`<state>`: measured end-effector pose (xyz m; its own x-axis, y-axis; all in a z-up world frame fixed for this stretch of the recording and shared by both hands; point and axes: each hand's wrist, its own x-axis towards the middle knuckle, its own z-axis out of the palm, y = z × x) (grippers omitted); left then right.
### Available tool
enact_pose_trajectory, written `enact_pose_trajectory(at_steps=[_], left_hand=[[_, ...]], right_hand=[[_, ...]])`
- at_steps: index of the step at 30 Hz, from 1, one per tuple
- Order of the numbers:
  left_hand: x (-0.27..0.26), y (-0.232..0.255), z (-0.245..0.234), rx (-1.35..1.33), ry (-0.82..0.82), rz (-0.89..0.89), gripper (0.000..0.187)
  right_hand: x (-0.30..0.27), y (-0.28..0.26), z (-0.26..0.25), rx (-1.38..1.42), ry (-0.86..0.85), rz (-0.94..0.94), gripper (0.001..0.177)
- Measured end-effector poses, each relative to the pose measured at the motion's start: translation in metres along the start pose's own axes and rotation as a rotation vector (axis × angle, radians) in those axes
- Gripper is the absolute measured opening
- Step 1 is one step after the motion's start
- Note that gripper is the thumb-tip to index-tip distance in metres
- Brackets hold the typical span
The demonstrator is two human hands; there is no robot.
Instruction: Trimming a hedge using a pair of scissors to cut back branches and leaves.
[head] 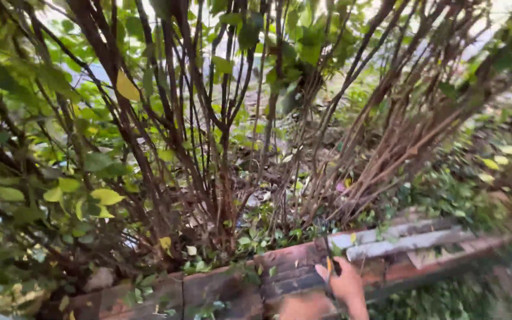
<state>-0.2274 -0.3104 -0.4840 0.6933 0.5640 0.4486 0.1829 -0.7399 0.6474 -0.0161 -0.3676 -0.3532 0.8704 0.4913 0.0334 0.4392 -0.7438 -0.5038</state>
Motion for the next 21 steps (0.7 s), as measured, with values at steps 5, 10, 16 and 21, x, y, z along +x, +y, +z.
enact_pose_trajectory(at_steps=[5,10,16,21], left_hand=[[0.199,0.031,-0.171,0.069,0.202,-0.082,0.019],[0.288,0.026,-0.221,0.109,0.237,-0.061,0.063],[0.295,-0.018,-0.18,0.163,0.145,-0.03,0.027],[0.267,-0.009,-0.176,0.067,0.199,0.018,0.031]], right_hand=[[-0.003,-0.05,-0.027,0.763,-0.493,-0.272,0.041],[0.057,-0.097,-0.035,0.788,-0.789,-0.313,0.041],[0.121,-0.136,-0.045,0.661,-0.851,-0.28,0.055],[0.141,-0.129,-0.031,0.586,-0.815,-0.351,0.06]])
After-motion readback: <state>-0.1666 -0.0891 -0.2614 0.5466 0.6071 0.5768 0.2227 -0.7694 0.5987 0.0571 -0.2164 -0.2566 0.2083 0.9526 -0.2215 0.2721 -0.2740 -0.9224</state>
